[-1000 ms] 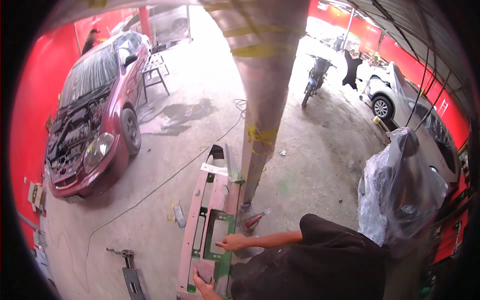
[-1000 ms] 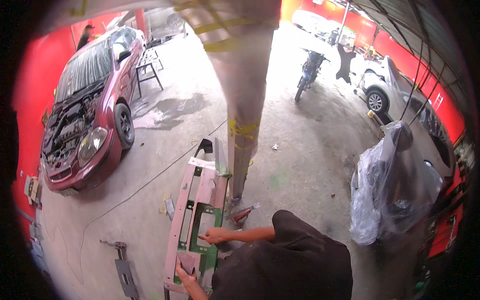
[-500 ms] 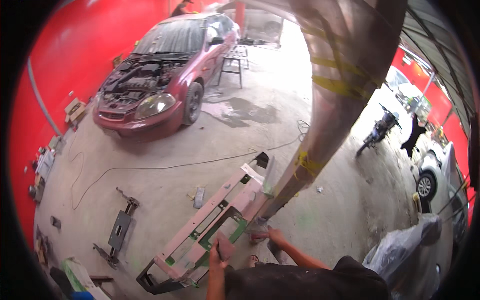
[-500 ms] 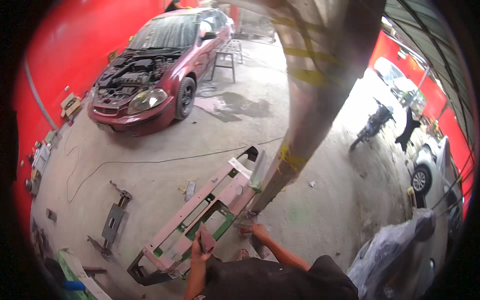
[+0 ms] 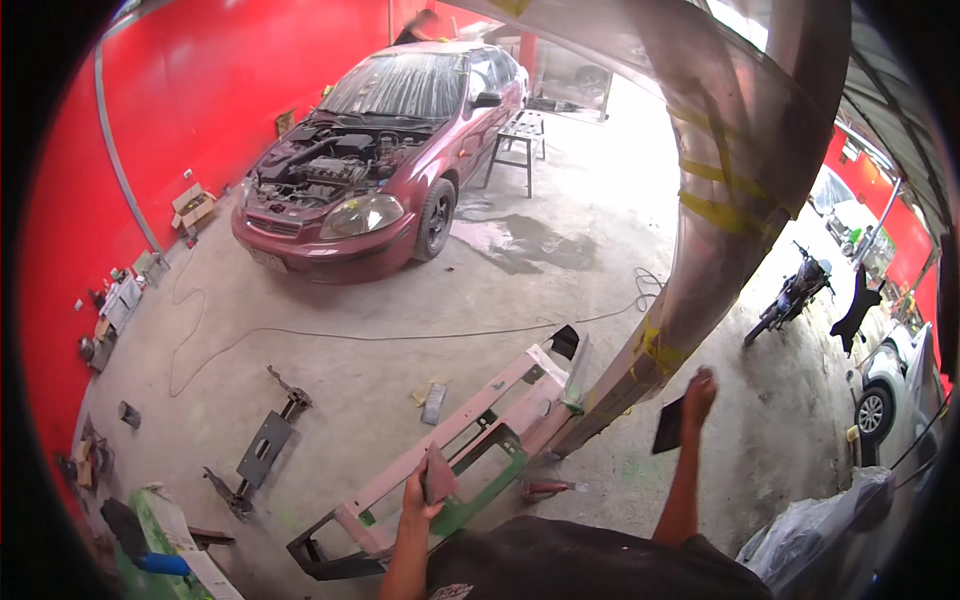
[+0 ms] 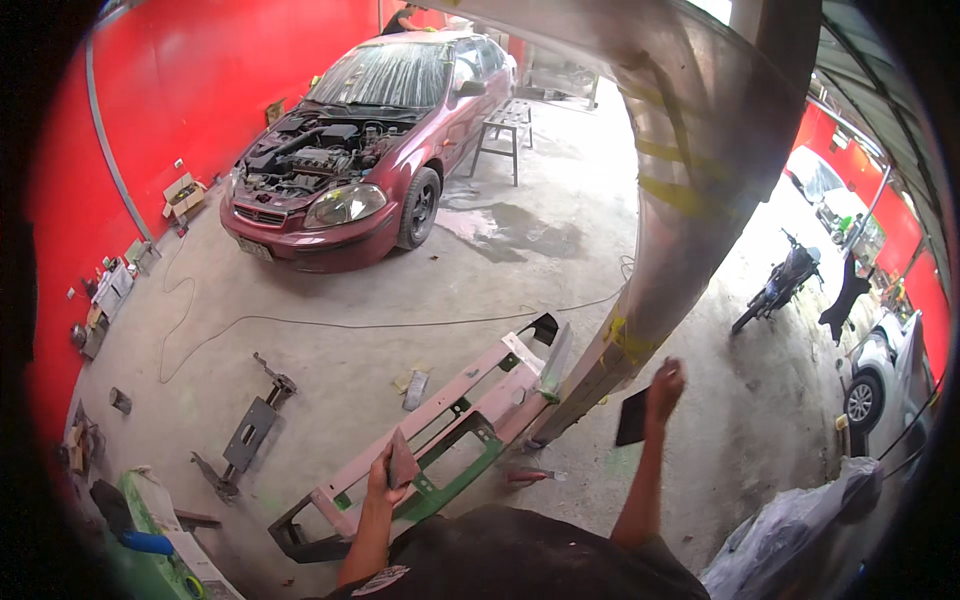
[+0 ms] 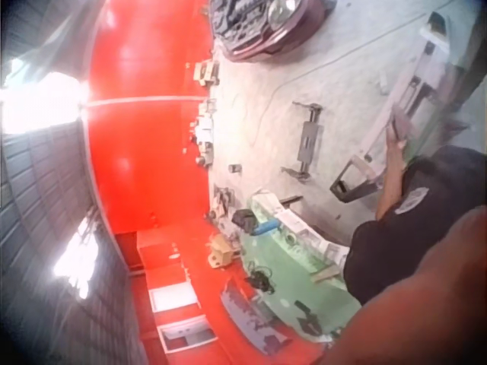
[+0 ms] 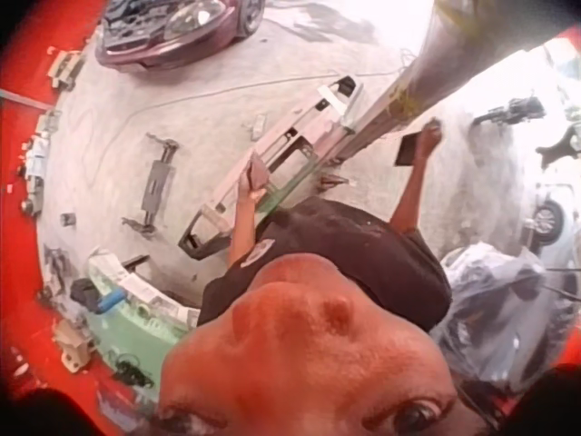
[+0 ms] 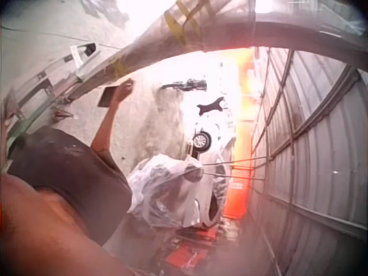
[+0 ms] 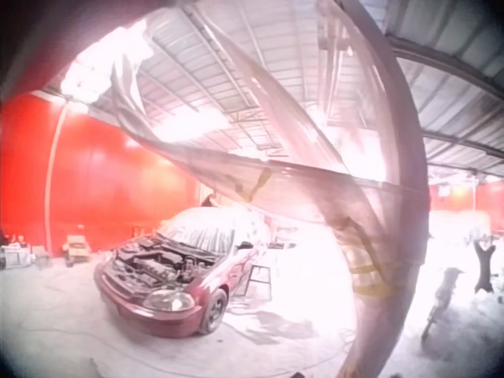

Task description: Sand the surface of an automotive bumper using sandpaper.

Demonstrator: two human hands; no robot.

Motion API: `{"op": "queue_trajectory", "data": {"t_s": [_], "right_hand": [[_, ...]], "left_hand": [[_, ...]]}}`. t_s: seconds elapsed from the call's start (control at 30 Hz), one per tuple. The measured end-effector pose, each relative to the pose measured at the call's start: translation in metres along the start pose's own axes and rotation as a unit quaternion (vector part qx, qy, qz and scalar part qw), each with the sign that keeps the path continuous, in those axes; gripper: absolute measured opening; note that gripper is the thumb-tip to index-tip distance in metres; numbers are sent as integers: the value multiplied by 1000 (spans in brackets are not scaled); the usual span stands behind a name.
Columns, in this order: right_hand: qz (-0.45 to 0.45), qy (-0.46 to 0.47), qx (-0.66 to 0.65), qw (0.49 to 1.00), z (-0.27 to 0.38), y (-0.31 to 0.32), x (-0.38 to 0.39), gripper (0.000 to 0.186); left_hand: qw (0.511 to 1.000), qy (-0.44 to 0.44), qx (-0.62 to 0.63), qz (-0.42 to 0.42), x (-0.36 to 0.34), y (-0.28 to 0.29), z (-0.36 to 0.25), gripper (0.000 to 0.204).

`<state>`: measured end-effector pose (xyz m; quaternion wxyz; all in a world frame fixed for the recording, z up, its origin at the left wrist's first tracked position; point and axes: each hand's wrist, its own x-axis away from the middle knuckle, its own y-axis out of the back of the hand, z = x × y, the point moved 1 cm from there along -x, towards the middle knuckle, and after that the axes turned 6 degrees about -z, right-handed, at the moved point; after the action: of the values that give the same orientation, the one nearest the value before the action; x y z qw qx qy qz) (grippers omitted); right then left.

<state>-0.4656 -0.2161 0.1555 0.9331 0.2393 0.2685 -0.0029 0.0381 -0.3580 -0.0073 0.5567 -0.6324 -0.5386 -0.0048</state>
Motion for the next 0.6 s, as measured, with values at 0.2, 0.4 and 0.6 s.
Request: {"op": "queue_trajectory", "data": {"t_s": [0.2,0.4,0.6], "right_hand": [[2,316,-26,948,93,43,-15,16],[542,209,-151,800,91,-30,148,38],[700,-79,-94,703,62,-6,211,51]], "left_hand": [[996,-23,-31,76,9,-41,-23,36],[914,-157,-363,95,4,-91,20,40],[854,-188,-483,43,52,-146,69,47]]}}
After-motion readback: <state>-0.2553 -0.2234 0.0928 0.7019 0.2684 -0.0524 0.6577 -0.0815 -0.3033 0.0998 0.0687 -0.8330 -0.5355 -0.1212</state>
